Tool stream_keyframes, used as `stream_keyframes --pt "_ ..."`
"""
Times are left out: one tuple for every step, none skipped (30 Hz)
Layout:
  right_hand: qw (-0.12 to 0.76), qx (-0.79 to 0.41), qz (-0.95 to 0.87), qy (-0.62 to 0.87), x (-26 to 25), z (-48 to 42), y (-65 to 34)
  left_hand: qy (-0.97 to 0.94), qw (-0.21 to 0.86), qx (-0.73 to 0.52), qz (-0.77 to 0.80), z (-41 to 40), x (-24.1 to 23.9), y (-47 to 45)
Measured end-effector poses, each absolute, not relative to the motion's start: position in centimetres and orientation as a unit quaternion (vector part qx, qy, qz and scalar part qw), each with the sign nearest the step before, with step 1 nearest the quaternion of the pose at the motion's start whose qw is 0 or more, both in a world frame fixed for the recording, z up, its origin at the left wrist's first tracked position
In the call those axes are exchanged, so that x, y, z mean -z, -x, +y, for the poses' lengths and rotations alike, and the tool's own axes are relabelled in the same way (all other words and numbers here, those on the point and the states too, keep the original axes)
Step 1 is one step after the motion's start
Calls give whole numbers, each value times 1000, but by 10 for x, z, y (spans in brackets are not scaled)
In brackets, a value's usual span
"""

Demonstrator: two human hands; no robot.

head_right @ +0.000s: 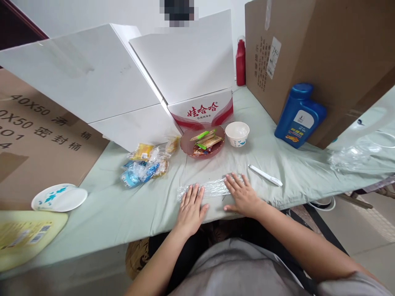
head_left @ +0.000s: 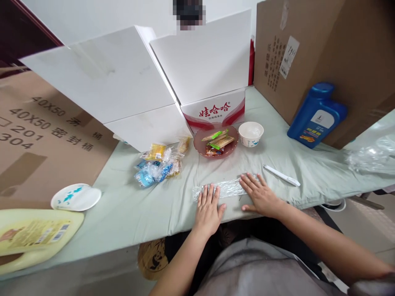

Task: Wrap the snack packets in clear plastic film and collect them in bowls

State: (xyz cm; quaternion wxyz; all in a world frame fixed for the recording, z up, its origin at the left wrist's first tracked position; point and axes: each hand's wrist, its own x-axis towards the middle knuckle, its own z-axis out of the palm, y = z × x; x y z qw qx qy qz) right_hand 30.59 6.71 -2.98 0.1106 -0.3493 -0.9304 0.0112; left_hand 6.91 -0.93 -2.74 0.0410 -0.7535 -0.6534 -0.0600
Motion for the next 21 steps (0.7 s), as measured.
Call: stream_keyframes --pt "113 -5 -930 349 28 66 -316 756 44 59 -651 -9 24 -68" --pt "116 -1 -933 342 25 63 -326 753 50 62 -653 -10 20 -70" --pt "120 -2 -936 330 23 58 -335 744 57 69 -662 -11 15 -73" --pt "126 -8 -940 316 20 52 -343 733 63 78 -673 -12 11 -78" --pt "132 -19 -944 301 17 44 -349 722 64 88 -683 -14 6 -84" --pt "142 -34 -946 288 14 36 -353 715 58 98 -690 -15 2 -91" --pt "157 -50 -947 276 10 28 -356 716 46 107 -689 -17 0 -98" --pt "175 -66 -946 265 6 20 -358 724 29 115 -679 -18 -2 -104" --pt "195 -79 -944 255 2 13 -358 739 13 124 -663 -19 -3 -108" --pt "214 -91 -941 247 -3 8 -357 756 -1 133 -642 -18 -3 -112" --pt "230 -103 -938 238 -9 4 -355 773 -12 142 -618 -18 -3 -114" --pt "241 -119 -936 226 -15 1 -353 791 -20 151 -592 -17 -3 -114" --pt "248 -141 -935 210 -21 0 -351 809 -28 160 -565 -16 -2 -113" --pt "250 -169 -934 193 -28 0 -348 825 -36 171 -537 -15 -1 -111" --pt "245 -200 -932 177 -35 1 -345 838 -45 187 -511 -14 0 -109" --pt "235 -231 -929 168 -41 3 -342 847 -55 206 -487 -14 1 -106" --pt "220 -261 -925 166 -47 6 -339 853 -68 229 -464 -14 3 -104" --pt "205 -286 -919 175 -53 11 -336 858 -83 250 -441 -14 5 -102" --pt "191 -307 -912 191 -56 18 -331 860 -98 270 -423 -14 7 -100" --pt "182 -325 -904 209 -59 26 -326 860 -112 283 -409 -14 9 -99" --pt "180 -337 -895 229 -59 36 -320 860 -125 289 -402 -14 11 -98"
